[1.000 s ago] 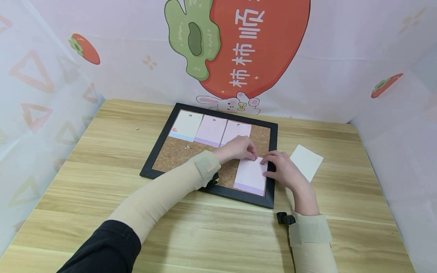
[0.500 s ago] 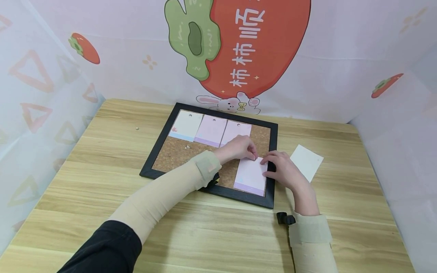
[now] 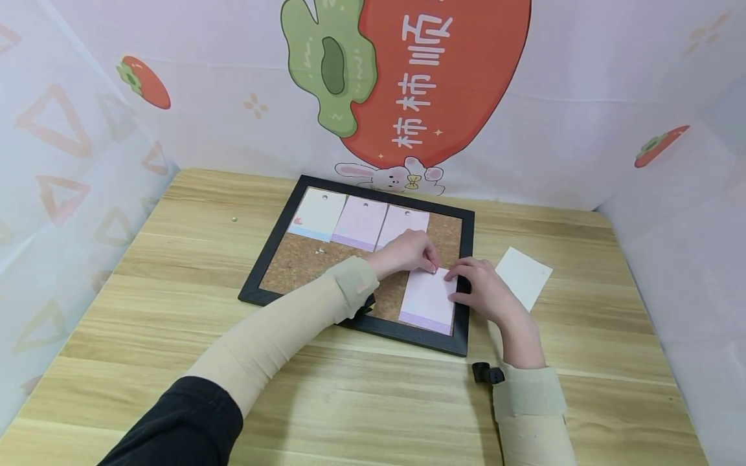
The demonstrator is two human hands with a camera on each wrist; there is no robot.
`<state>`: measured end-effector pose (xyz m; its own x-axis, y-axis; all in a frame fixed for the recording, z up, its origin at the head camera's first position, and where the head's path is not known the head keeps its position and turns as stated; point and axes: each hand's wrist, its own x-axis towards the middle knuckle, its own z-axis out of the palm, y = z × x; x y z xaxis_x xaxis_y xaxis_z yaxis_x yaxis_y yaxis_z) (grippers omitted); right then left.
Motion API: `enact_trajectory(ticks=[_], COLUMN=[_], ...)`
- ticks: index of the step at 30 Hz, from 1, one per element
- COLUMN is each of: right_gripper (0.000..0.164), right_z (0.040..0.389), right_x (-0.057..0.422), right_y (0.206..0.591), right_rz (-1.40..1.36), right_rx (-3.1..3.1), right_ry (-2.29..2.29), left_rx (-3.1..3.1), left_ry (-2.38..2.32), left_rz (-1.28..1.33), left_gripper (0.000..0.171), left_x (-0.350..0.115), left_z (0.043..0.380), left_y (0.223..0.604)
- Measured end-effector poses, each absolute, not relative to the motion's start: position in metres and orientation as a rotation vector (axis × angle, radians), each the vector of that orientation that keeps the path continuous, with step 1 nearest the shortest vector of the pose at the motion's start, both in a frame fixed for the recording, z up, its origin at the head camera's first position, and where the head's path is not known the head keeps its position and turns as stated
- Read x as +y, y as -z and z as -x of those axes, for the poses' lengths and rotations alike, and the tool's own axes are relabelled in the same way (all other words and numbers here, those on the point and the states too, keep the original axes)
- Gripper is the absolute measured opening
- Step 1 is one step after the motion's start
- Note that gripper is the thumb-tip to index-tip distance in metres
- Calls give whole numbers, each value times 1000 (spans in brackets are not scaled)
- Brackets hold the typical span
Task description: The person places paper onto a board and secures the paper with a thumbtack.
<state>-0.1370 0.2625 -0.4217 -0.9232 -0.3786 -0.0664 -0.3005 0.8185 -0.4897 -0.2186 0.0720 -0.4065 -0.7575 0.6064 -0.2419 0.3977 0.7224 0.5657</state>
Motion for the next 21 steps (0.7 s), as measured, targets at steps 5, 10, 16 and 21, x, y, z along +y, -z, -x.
enact_trajectory(ticks=[5,10,16,21], right_gripper=[25,28,29,28], right_z=[138,138,138,138], right_x=[263,263,264,264], right_y=[422,424,424,423], right_rz=[514,547,560,555], right_rx=[2834,2846,2845,2840], right_ry=[724,735,748,744], left_rx=[2524,2527,2539,2543], left_ry=[-684,-681,-660,-661], left_rz=[-758,-759,-758,-747], left_gripper=[7,8,8,7], left_x=[72,72,74,75], left_z=[219,219,221,221], left_y=[406,405,409,409])
